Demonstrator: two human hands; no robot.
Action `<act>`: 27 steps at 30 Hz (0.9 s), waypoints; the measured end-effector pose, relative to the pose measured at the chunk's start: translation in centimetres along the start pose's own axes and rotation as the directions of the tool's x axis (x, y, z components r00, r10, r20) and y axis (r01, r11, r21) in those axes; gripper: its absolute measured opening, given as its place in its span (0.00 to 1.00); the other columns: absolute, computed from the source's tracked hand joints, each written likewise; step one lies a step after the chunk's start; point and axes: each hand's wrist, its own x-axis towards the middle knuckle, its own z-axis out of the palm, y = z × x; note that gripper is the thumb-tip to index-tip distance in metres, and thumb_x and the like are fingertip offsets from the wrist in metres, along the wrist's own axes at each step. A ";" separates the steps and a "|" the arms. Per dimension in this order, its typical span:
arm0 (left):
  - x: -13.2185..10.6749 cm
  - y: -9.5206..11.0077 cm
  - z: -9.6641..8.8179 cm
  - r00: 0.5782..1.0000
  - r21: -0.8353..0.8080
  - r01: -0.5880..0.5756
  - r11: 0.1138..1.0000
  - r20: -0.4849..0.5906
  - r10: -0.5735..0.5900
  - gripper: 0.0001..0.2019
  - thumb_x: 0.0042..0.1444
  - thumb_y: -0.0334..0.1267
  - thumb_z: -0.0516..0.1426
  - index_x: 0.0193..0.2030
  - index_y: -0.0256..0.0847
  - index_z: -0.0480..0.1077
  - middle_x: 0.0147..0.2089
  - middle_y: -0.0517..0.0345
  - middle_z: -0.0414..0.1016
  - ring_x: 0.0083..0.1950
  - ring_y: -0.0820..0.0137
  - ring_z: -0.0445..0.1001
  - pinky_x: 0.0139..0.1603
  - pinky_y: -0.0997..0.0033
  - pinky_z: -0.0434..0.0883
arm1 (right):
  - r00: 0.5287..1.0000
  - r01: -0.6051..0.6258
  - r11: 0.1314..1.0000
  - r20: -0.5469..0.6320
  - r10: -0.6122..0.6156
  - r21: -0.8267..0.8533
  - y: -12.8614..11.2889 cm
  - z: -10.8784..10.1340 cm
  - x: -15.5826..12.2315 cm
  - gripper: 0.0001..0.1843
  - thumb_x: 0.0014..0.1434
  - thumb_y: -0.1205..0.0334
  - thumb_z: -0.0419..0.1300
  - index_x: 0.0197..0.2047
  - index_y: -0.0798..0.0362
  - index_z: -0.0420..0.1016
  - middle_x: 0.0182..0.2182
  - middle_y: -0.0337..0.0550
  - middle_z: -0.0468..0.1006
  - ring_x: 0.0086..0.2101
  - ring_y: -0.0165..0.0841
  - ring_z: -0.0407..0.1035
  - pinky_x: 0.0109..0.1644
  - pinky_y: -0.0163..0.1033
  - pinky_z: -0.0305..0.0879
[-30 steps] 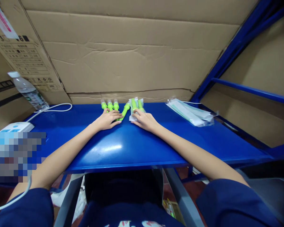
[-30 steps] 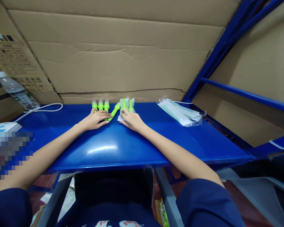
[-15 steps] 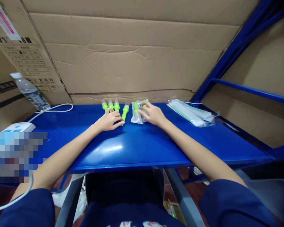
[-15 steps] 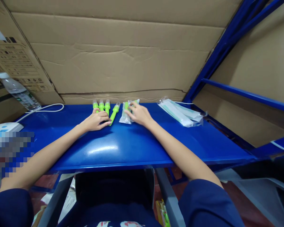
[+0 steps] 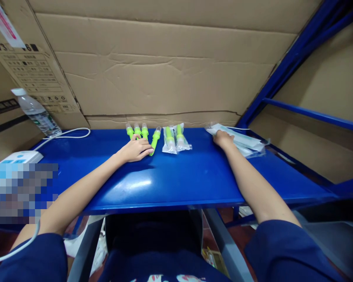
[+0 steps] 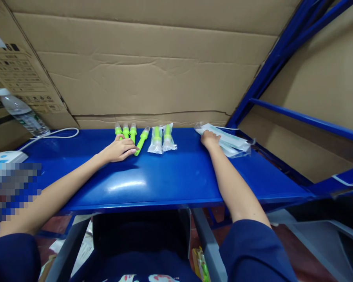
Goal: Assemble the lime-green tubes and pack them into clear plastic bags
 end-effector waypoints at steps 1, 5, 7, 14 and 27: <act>0.0 0.0 0.0 1.000 -0.002 0.000 1.000 -0.001 0.000 0.28 0.72 0.50 0.39 0.46 0.40 0.79 0.43 0.48 0.80 0.47 0.62 0.75 0.54 0.58 0.59 | 1.000 0.008 1.000 0.009 -0.008 -0.009 -0.3 -0.1 -0.1 0.18 0.64 0.72 0.54 0.55 0.68 0.74 0.48 0.71 0.77 0.50 0.51 0.72 0.55 0.55 0.58; -0.1 -0.1 0.0 1.000 0.017 -0.003 1.000 0.014 0.003 0.28 0.73 0.49 0.38 0.47 0.40 0.78 0.43 0.48 0.80 0.48 0.62 0.75 0.56 0.58 0.58 | 0.999 0.038 0.998 0.008 -0.038 -0.040 -1.4 -1.0 -0.8 0.19 0.62 0.76 0.51 0.54 0.67 0.74 0.49 0.69 0.77 0.51 0.50 0.72 0.57 0.53 0.57; -0.1 -0.1 0.0 1.000 0.018 -0.001 1.000 0.027 0.000 0.29 0.73 0.49 0.38 0.46 0.40 0.78 0.43 0.48 0.80 0.48 0.62 0.75 0.56 0.57 0.58 | 0.996 0.080 0.995 -0.033 -0.082 -0.050 -2.1 -1.6 -1.5 0.20 0.64 0.74 0.49 0.56 0.67 0.73 0.50 0.69 0.77 0.53 0.51 0.71 0.58 0.54 0.56; 0.0 0.4 0.0 0.974 -0.109 0.212 0.971 -0.062 -0.220 0.31 0.70 0.51 0.45 0.74 0.37 0.50 0.45 0.48 0.81 0.51 0.56 0.76 0.61 0.51 0.55 | 0.613 0.715 0.698 -0.444 -0.653 -0.040 -8.4 -2.9 -8.2 0.26 0.66 0.72 0.48 0.66 0.55 0.67 0.68 0.60 0.63 0.65 0.49 0.59 0.65 0.58 0.50; 0.2 0.2 -0.2 0.867 -0.506 0.286 0.814 -0.225 -0.444 0.23 0.63 0.56 0.54 0.54 0.40 0.68 0.46 0.50 0.81 0.51 0.59 0.78 0.60 0.56 0.62 | 0.295 0.897 0.390 -0.372 -0.880 -0.209 -12.6 -0.1 -14.8 0.30 0.72 0.62 0.48 0.75 0.39 0.51 0.74 0.51 0.49 0.69 0.47 0.50 0.65 0.58 0.50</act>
